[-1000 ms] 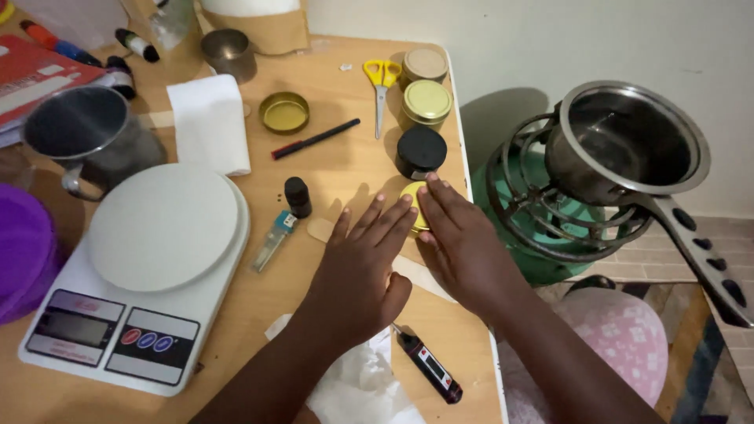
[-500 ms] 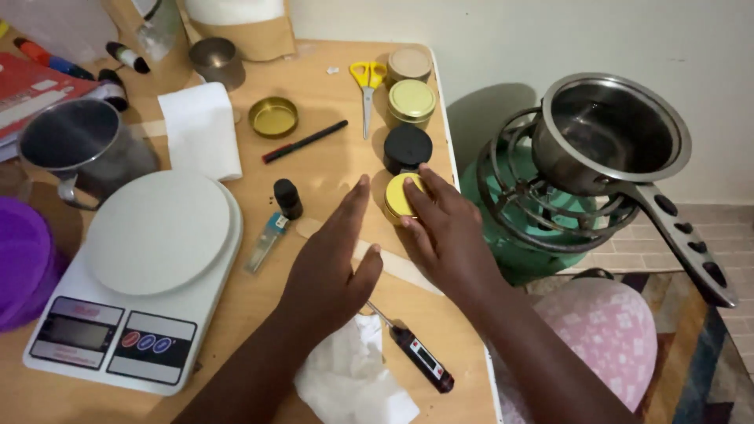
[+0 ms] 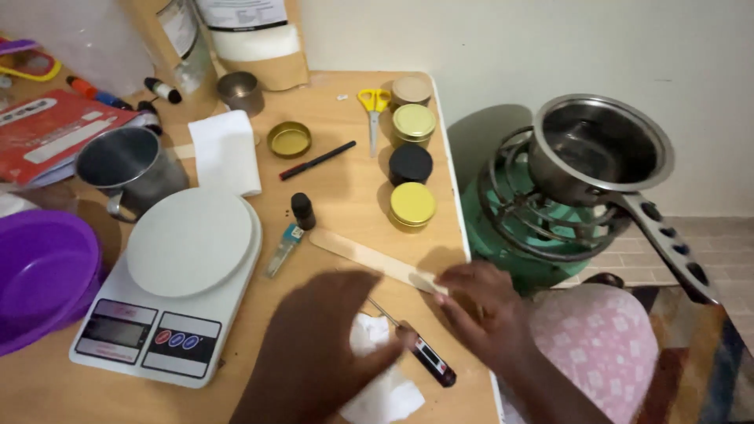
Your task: Closing lids on small metal tins, wiping them with a cloth, and checking the temperature of a liquid in a pot.
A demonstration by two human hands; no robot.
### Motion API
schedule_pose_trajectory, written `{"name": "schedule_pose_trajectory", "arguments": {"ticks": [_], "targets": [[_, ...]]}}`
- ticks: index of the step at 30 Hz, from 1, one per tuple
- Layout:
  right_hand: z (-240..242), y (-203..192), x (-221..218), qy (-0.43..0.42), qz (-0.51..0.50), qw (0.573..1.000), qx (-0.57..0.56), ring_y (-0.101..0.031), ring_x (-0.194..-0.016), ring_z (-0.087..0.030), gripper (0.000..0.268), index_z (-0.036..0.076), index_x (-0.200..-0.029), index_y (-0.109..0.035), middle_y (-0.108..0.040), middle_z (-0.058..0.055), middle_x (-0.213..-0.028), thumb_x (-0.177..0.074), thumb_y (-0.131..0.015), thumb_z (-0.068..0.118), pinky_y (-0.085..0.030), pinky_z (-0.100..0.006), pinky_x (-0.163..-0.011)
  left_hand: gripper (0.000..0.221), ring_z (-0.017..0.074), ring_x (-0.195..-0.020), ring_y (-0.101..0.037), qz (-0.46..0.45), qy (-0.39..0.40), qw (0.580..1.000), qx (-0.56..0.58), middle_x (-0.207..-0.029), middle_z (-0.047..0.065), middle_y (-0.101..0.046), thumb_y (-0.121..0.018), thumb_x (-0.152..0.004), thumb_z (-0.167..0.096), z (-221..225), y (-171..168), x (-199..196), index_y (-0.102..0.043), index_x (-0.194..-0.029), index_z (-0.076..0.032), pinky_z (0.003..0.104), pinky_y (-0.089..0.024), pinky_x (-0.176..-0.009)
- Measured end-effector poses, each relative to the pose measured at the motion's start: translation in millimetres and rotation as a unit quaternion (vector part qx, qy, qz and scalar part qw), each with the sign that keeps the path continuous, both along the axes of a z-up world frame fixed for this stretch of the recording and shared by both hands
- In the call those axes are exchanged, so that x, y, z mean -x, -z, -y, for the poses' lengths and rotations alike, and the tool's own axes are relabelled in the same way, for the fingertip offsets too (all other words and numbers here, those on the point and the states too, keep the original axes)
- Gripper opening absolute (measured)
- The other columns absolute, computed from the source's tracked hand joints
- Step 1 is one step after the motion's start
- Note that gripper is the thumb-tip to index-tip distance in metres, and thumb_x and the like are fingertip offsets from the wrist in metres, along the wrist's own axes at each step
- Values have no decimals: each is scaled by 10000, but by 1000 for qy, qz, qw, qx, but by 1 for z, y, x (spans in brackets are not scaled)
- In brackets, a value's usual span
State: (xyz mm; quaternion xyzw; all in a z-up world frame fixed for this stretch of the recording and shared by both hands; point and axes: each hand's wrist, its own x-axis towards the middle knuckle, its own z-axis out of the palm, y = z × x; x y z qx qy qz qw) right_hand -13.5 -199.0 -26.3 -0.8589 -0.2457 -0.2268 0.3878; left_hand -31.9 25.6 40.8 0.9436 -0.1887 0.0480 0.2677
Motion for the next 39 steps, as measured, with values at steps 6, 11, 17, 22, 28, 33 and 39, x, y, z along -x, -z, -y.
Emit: {"name": "schedule_pose_trajectory", "arguments": {"ticks": [6, 11, 17, 22, 28, 33, 39], "targets": [[-5, 8, 56, 13, -161, 987, 23, -572, -1093, -178, 418, 217, -1106, -685, -648, 2, -1133, -724, -774, 360, -325, -341, -897, 661, 394, -1153, -450, 34, 33, 987, -152, -1278, 93, -517, -816, -532, -620, -21, 121, 44, -638, -1030, -224, 553, -436, -808], [-18, 7, 64, 69, -155, 981, 99, -578, -946, -205, 410, 236, -1171, -624, -624, 30, -1004, -799, -638, 407, -368, -370, -787, 338, 296, -1076, -567, 95, 20, 991, 87, -1154, 78, -613, -569, -566, -16, -46, 139, 61, -650, -854, -172, 407, -421, -959], [-26, 2, 75, 107, -157, 977, 95, -587, -926, -218, 427, 276, -1233, -594, -612, 34, -1016, -828, -578, 413, -402, -383, -787, 356, 230, -800, -564, 68, -51, 983, 164, -788, 25, -605, -415, -544, 121, -39, 110, 65, -591, -726, -130, 321, -449, -724], [-21, 11, 77, 93, -58, 993, 51, -606, -936, -281, 313, 125, -1116, -605, -653, -72, -1056, -840, -563, 267, -430, -388, -802, 168, 268, -704, -522, 116, -65, 979, 153, -690, 53, -563, -466, -614, 13, -29, 98, 55, -537, -676, -125, 387, -387, -724], [-27, 3, 82, 87, -55, 995, -7, -601, -801, -286, 268, 48, -1030, -623, -647, -119, -936, -813, -591, 203, -452, -393, -720, 113, 341, -704, -496, 277, 56, 947, 153, -752, 139, -553, -452, -704, 7, -16, 66, 11, -545, -754, -33, 442, -391, -692], [-29, 8, 78, 127, -72, 989, 19, -573, -901, -289, 312, 62, -1109, -608, -613, -118, -1007, -826, -589, 192, -425, -396, -818, 198, 320, -831, -497, 301, -6, 945, 126, -838, 121, -501, -485, -668, 1, -6, 81, -65, -540, -838, -83, 435, -392, -751], [-32, 1, 79, 142, -115, 983, 26, -547, -919, -258, 329, 73, -1149, -578, -590, -91, -1003, -857, -569, 225, -415, -381, -833, 306, 308, -883, -550, 287, -10, 938, 193, -882, 121, -561, -454, -698, 98, -11, 90, -99, -640, -901, -35, 406, -406, -789]]}}
